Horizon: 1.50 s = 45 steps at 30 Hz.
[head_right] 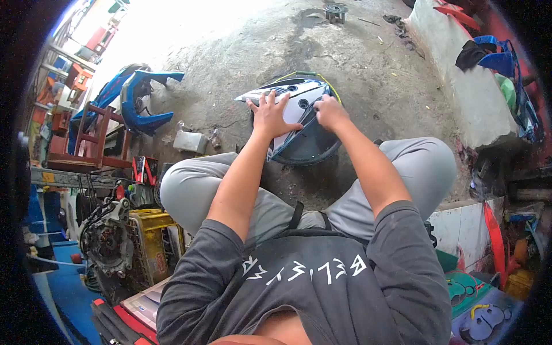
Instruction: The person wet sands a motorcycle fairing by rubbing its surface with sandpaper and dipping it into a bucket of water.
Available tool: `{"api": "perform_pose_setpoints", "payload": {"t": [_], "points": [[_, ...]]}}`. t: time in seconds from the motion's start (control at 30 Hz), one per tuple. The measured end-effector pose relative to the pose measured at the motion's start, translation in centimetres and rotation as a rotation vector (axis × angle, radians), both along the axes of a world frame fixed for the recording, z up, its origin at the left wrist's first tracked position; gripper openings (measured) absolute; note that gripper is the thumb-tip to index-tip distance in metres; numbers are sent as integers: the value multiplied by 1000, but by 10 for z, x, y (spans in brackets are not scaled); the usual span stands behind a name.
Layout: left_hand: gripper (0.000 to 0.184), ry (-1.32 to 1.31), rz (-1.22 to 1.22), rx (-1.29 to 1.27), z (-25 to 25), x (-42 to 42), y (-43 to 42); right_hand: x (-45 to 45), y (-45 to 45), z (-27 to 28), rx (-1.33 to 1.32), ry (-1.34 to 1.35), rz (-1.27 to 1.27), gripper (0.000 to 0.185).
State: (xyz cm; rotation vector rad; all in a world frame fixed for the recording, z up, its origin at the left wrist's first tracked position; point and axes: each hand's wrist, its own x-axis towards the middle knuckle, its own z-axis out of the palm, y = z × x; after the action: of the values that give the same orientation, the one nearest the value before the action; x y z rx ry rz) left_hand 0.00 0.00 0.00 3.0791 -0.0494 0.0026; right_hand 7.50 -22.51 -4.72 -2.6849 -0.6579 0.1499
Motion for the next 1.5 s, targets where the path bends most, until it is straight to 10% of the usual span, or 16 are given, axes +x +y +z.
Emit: {"api": "perform_pose_setpoints", "payload": {"t": [1.5], "points": [[101, -51, 14, -40, -16, 5, -1, -23, 8, -22, 185, -182, 171, 17]]}}
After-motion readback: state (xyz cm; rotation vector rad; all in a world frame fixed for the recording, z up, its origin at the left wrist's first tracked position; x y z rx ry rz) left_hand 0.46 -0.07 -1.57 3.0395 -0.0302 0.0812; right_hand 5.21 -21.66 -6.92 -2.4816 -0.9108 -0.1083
